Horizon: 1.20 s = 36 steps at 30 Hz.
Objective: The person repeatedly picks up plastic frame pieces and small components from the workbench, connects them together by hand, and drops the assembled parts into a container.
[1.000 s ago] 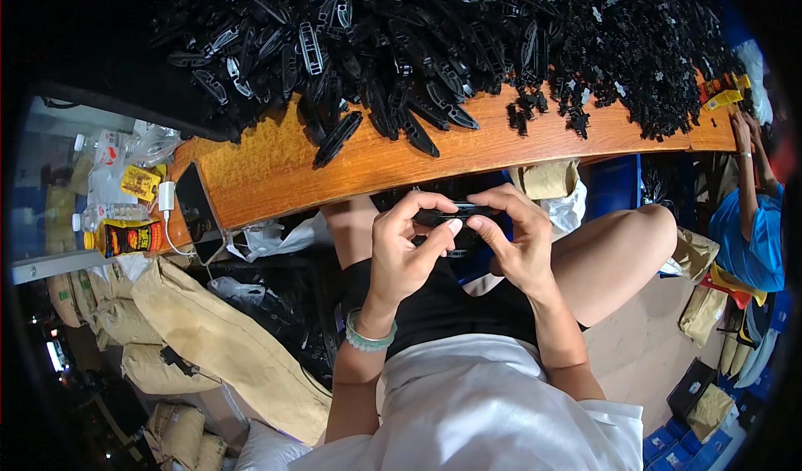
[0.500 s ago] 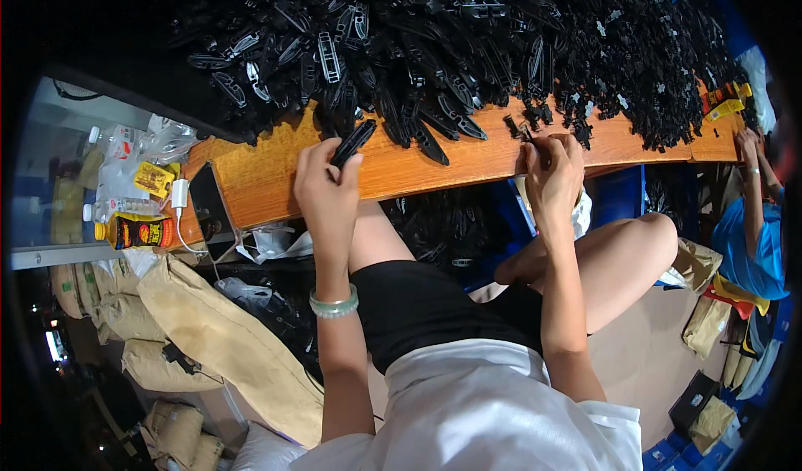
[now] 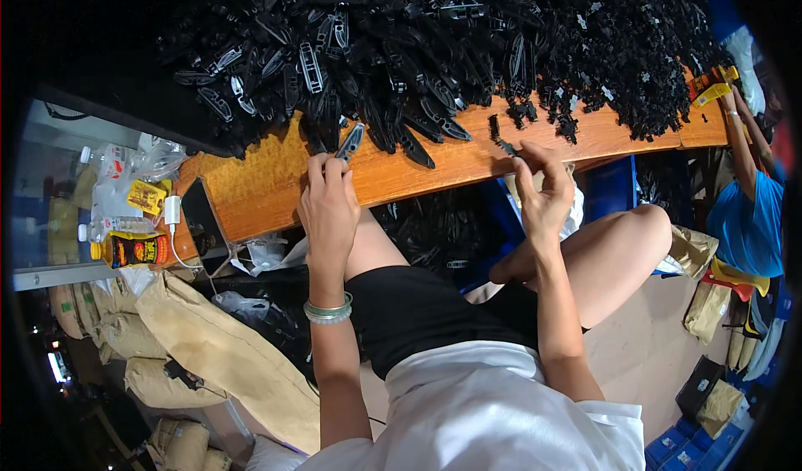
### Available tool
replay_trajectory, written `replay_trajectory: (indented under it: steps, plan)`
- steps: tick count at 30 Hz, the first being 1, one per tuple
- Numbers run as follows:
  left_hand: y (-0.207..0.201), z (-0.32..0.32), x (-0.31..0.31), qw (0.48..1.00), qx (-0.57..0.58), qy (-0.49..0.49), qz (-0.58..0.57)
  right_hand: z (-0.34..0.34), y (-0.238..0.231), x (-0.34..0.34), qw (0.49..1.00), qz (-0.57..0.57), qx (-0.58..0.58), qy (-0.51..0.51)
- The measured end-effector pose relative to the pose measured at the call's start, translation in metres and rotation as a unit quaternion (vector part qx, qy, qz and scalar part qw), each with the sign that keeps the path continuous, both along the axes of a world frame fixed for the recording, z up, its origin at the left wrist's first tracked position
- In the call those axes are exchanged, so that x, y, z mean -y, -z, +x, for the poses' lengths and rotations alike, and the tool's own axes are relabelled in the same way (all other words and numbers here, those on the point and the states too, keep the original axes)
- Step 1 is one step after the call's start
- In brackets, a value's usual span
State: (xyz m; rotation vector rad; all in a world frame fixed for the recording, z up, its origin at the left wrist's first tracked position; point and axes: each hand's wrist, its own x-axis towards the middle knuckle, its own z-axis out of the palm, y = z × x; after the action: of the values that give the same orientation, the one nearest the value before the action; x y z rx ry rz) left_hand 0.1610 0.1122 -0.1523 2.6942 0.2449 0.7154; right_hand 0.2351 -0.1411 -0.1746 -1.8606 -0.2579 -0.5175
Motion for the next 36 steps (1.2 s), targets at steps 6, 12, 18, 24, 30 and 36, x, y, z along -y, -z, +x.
replay_trajectory:
  steps: [6,12,18,24,30,36]
  plan:
    - [-0.003,0.006,0.002,0.998,0.047,0.017,-0.027,-0.023,-0.013,-0.013,0.992,0.059,-0.071,-0.089]
    - [-0.004,-0.02,0.023,0.828,0.014,0.033,-0.56,-0.032,-0.033,-0.026,0.975,0.119,-0.058,-0.177]
    - [-0.016,-0.026,0.042,0.727,-0.044,0.099,-0.678,-0.03,-0.033,-0.041,0.969,0.049,0.004,-0.241]
    - [-0.026,-0.029,0.052,0.794,-0.064,0.107,-0.596,-0.027,-0.038,-0.041,0.953,-0.01,0.055,-0.297]
    - [-0.029,-0.029,0.065,0.771,-0.056,0.097,-0.627,-0.029,-0.04,-0.032,0.946,-0.123,0.142,-0.264]
    - [-0.017,-0.02,0.068,0.812,0.012,0.152,-0.564,-0.032,-0.044,-0.03,0.962,-0.053,0.023,-0.266]
